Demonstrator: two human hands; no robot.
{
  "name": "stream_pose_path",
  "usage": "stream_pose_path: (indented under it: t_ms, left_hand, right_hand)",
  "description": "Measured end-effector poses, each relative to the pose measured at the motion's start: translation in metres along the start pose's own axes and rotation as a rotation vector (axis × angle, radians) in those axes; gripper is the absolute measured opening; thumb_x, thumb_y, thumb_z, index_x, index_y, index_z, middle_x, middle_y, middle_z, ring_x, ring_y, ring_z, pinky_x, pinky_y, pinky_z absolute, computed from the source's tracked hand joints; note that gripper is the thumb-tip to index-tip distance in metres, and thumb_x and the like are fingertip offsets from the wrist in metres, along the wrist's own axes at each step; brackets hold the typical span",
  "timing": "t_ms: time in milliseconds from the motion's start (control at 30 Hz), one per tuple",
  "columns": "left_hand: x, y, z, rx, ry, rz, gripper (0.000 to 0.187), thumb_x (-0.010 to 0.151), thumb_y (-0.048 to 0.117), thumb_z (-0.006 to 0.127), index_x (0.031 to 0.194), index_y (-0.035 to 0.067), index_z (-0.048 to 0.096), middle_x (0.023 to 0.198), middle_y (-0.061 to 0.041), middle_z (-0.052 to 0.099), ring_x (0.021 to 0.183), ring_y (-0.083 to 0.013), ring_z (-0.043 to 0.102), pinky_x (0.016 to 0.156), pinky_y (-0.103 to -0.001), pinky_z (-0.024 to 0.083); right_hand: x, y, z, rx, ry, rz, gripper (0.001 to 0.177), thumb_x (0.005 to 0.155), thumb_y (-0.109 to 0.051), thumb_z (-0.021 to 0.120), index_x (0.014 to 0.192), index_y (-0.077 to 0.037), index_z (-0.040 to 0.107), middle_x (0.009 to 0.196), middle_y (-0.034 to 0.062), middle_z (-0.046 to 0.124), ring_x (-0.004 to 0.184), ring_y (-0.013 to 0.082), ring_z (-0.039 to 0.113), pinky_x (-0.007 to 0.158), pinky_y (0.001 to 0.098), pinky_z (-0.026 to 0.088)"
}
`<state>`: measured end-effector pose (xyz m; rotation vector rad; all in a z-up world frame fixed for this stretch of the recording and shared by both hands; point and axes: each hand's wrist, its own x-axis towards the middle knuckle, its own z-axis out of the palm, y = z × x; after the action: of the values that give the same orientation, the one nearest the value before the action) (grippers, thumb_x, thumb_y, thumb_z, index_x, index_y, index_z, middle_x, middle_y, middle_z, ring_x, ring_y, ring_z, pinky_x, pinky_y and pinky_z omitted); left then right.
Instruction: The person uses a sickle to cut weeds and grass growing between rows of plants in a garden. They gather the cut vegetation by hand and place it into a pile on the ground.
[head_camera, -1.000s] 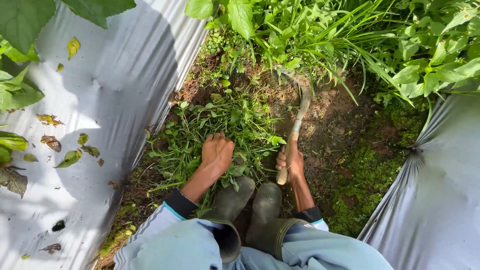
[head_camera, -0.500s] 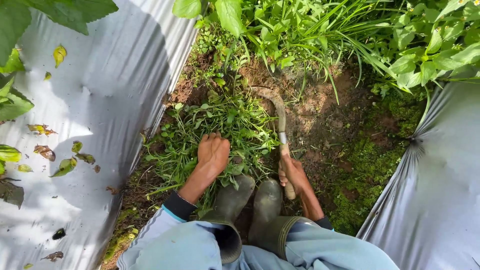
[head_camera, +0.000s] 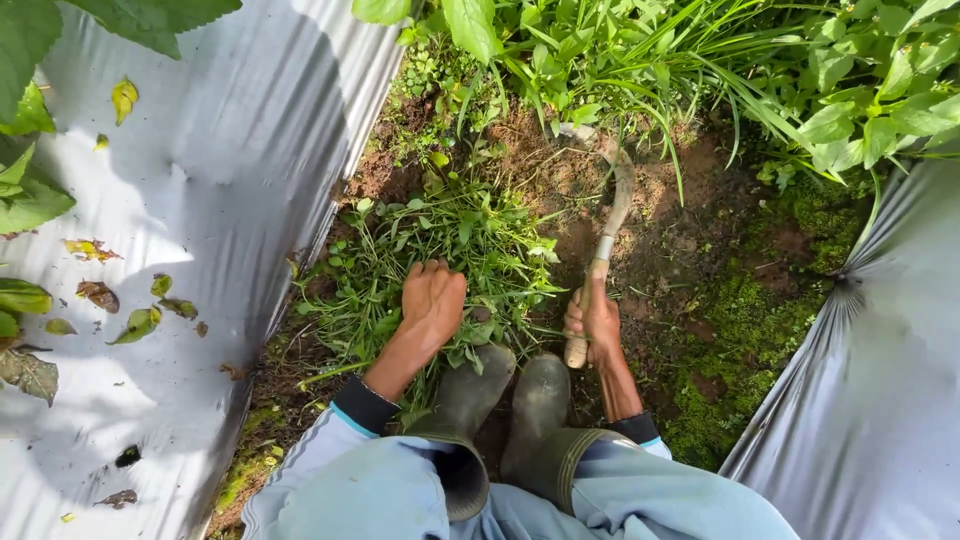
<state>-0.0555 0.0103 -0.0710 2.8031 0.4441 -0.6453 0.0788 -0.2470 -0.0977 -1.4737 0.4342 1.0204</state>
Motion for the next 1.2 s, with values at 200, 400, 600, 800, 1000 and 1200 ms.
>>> stream_pose_path:
  t_ms: [200, 400, 600, 800, 1000, 1200]
  left_hand:
    - [0.004, -0.003, -0.006, -0.008, -0.010, -0.027, 0.011, 0.080, 0.002, 0.068, 0.084, 0.001, 0.078, 0.089, -0.020, 0.074, 0.088, -0.0311, 0.068, 0.091, -0.043, 0.045]
    - [-0.002, 0.006, -0.033, 0.026, -0.037, -0.019, 0.013, 0.082, 0.000, 0.068, 0.087, 0.001, 0.080, 0.086, -0.018, 0.075, 0.086, -0.0294, 0.070, 0.092, -0.044, 0.046]
    - [-0.003, 0.006, -0.035, 0.023, -0.059, -0.022, 0.009, 0.085, 0.000, 0.071, 0.086, 0.002, 0.079, 0.084, -0.017, 0.076, 0.085, -0.0287, 0.073, 0.096, -0.045, 0.047]
    - [0.020, 0.027, -0.061, -0.020, -0.041, 0.037, 0.020, 0.094, 0.007, 0.067, 0.112, 0.001, 0.074, 0.100, -0.020, 0.074, 0.105, -0.0307, 0.068, 0.107, -0.046, 0.040]
    - [0.038, 0.060, -0.110, 0.362, -0.200, 0.099, 0.087, 0.097, 0.026, 0.070, 0.164, 0.004, 0.018, 0.168, -0.028, 0.023, 0.158, -0.0408, 0.017, 0.125, -0.062, 0.013]
    - [0.057, 0.023, -0.042, 0.278, -0.248, 0.046, 0.095, 0.090, 0.027, 0.079, 0.160, 0.003, 0.019, 0.153, -0.028, 0.045, 0.147, -0.0447, 0.038, 0.114, -0.066, 0.030]
  right_hand:
    - [0.001, 0.018, -0.002, -0.395, -0.221, 0.121, 0.059, 0.102, -0.057, 0.059, 0.074, -0.005, 0.060, 0.050, 0.0040, 0.047, 0.033, 0.0156, 0.045, 0.031, 0.0341, 0.047]
    - [0.020, 0.003, 0.014, -0.156, -0.098, 0.007, 0.060, 0.105, -0.064, 0.048, 0.082, -0.010, 0.056, 0.055, -0.0003, 0.050, 0.037, 0.0106, 0.048, 0.032, 0.0268, 0.047]
    - [0.008, 0.003, 0.023, -0.175, -0.123, 0.073, 0.055, 0.104, -0.055, 0.053, 0.081, -0.005, 0.054, 0.052, 0.0029, 0.045, 0.034, 0.0140, 0.046, 0.031, 0.0312, 0.047]
    - [-0.016, -0.027, 0.025, -0.339, -0.306, 0.113, 0.056, 0.105, -0.057, 0.053, 0.084, -0.005, 0.059, 0.054, 0.0054, 0.054, 0.035, 0.0155, 0.051, 0.028, 0.0294, 0.048]
    - [-0.041, -0.011, 0.007, -0.476, -0.401, 0.140, 0.049, 0.103, -0.047, 0.060, 0.084, -0.002, 0.060, 0.055, 0.0061, 0.053, 0.038, 0.0136, 0.050, 0.032, 0.0268, 0.049]
    - [-0.021, 0.008, -0.048, 0.005, -0.070, 0.003, 0.053, 0.104, -0.050, 0.059, 0.094, 0.002, 0.062, 0.056, 0.0104, 0.047, 0.036, 0.0191, 0.049, 0.029, 0.0385, 0.049]
